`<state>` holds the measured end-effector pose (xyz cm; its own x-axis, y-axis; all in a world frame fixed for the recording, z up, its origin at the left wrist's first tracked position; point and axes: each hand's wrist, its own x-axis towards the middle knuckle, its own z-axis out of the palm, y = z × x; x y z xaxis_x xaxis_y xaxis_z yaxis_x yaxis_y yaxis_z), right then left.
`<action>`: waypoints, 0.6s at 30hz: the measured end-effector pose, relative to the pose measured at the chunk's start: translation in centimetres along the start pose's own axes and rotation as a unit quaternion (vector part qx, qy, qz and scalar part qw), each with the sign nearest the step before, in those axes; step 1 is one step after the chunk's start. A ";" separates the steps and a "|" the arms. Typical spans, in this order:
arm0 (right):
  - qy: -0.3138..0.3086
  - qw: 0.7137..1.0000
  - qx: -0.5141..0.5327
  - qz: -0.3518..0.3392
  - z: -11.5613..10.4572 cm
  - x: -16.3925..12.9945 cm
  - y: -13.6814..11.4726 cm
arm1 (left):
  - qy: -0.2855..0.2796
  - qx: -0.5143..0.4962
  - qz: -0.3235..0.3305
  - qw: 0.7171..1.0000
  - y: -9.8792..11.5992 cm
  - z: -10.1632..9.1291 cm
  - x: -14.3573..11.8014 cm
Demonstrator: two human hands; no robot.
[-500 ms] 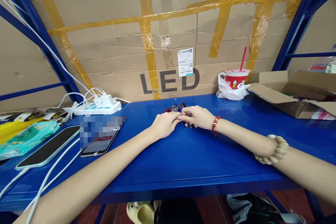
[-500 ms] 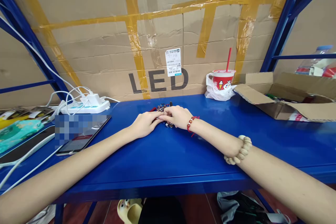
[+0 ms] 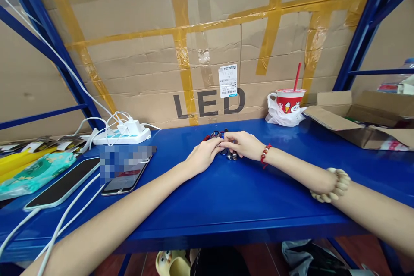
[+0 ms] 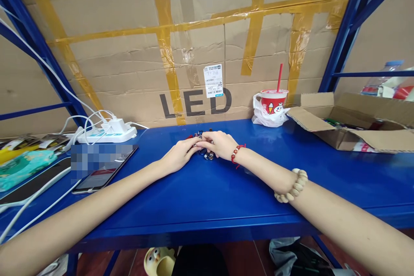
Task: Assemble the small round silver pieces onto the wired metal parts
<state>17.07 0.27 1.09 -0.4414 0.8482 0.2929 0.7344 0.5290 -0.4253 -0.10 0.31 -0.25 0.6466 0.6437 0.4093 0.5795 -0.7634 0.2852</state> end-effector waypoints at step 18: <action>-0.039 0.973 0.226 0.007 0.7 0.6 1.0 | 0.026 0.048 0.059 0.997 -0.2 -0.2 -0.3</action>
<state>17.16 1.35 0.29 -0.4846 0.8451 0.2256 0.4456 0.4605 -0.7677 -0.48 0.26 -0.20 0.6874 0.5442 0.4809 0.5474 -0.8234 0.1493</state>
